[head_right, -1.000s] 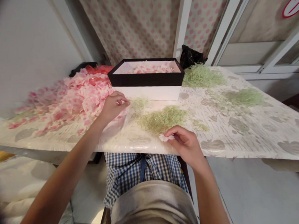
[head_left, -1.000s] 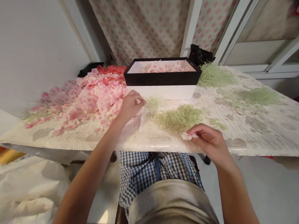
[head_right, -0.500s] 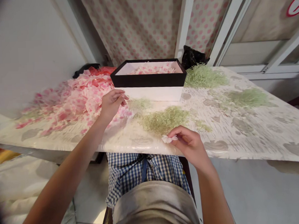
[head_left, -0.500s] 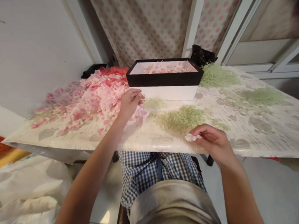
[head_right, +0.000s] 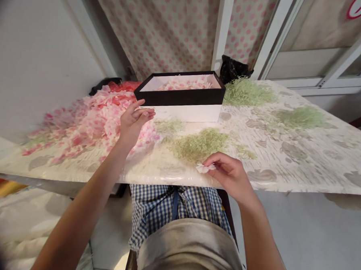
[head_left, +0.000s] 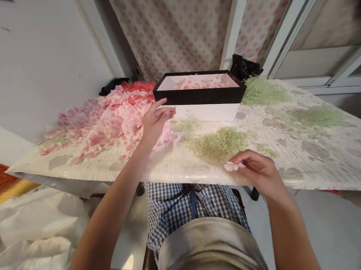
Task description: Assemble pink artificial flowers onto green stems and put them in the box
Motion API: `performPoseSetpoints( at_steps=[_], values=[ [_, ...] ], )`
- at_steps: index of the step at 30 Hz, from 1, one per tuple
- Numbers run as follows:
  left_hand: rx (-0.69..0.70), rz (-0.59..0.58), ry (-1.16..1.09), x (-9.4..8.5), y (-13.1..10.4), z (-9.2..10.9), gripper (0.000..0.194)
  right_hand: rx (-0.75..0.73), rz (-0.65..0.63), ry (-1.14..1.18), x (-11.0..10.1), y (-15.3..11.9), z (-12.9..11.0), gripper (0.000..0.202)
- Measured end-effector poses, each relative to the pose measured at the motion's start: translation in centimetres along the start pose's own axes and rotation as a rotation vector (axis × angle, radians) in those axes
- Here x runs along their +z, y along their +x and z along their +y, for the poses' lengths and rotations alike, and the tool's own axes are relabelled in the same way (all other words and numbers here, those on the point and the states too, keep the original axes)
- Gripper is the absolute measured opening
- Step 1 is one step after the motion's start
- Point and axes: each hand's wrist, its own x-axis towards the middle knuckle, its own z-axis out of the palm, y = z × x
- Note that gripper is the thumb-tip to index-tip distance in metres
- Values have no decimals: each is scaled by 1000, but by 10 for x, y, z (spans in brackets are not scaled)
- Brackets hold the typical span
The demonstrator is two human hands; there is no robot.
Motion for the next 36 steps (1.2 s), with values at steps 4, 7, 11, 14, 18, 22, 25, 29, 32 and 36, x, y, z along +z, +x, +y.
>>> performPoseSetpoints(
  at_steps=[4, 7, 11, 14, 18, 22, 25, 29, 32, 36],
  values=[
    [-25, -11, -6, 2, -1, 0, 34, -9, -9, -7, -1, -1, 1, 4],
    [-39, -3, -13, 4, 0, 1, 25, -5, -6, -9, -1, 0, 1, 4],
    [-73, 10, -40, 6, 0, 3, 26, -1, -9, 0, 0, 0, 1, 4],
    [-94, 16, -64, 9, -5, 13, 26, 11, 7, 7, 0, 0, 1, 4],
    [-127, 36, -139, 21, -33, 39, 17, -6, 15, 102, 6, -5, -9, 7],
    [-194, 82, -171, 40, -82, 66, 18, -99, -135, 188, 27, -14, -32, 14],
    [-319, 72, -325, 57, -118, 81, 17, -222, -179, 209, 46, -21, -50, 24],
    [-455, 140, -533, 73, -149, 97, 25, -369, -132, 157, 61, -27, -62, 39],
    [-517, 191, -606, 80, -164, 103, 26, -390, -83, 66, 65, -31, -63, 45],
    [-584, 211, -677, 84, -175, 107, 28, -405, -70, -16, 65, -35, -64, 47]
  ],
)
